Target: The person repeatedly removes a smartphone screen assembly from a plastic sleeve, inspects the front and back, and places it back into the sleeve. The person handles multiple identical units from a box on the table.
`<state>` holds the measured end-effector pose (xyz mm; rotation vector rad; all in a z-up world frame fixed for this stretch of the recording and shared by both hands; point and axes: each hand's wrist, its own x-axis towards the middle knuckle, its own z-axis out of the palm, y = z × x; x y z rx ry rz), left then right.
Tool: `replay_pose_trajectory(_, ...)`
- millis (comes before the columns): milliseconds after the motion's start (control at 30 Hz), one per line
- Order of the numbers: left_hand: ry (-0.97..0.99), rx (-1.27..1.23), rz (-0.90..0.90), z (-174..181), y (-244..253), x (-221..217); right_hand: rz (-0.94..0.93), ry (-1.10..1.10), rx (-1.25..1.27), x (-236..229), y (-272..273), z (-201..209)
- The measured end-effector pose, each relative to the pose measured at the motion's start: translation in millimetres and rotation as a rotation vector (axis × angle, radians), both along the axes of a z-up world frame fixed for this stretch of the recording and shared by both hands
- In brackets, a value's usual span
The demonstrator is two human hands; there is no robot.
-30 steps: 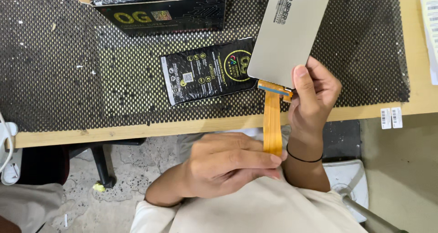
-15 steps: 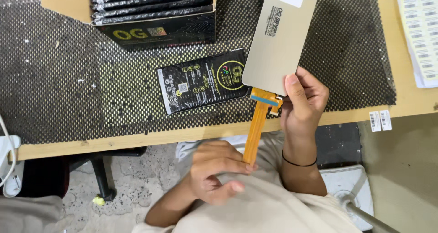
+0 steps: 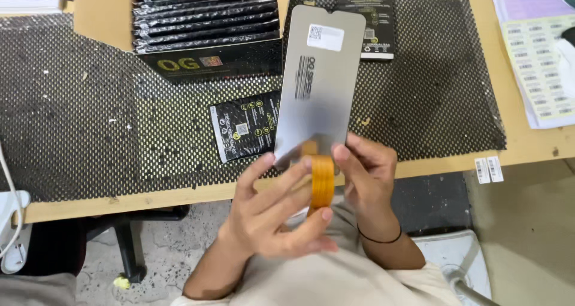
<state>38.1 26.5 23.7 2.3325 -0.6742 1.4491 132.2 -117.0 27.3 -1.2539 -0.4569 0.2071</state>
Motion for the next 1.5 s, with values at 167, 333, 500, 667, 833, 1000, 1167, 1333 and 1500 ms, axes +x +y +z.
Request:
replay_pose_trajectory(167, -0.023, 0.005, 0.01, 7, 6, 2, 0.033, -0.017, 0.089, -15, -9, -4)
replay_pose_trajectory(333, -0.048, 0.027, -0.018, -1, 9, 1, 0.043, -0.002, 0.15, -21, -12, -7)
replay_pose_trajectory(500, 0.064, 0.125, 0.098, 10, 10, 1, 0.075, -0.174, 0.026, -17, -13, -1)
replay_pose_trajectory(667, 0.079, 0.109, 0.1, 3, 9, 3, 0.074, -0.204, -0.036, -12, -18, -4)
replay_pose_trajectory(833, 0.116, 0.112, 0.079, 11, 14, 5, 0.096, -0.073, 0.035, -12, -13, 0)
replay_pose_trajectory(1000, 0.207, 0.114, 0.018, 40, 23, 1, 0.181, 0.251, 0.123, -13, -14, 9)
replay_pose_trajectory(1167, 0.196, 0.102, 0.003, 58, 25, 3, 0.175, 0.228, 0.098, -9, -10, 9)
replay_pose_trajectory(1333, 0.229, 0.089, -0.014, 69, 26, 7, 0.212, 0.222, 0.118, -3, -8, 9)
replay_pose_trajectory(1500, 0.257, 0.102, -0.004, 81, 21, 13, 0.195, 0.231, 0.078, -1, -7, 14)
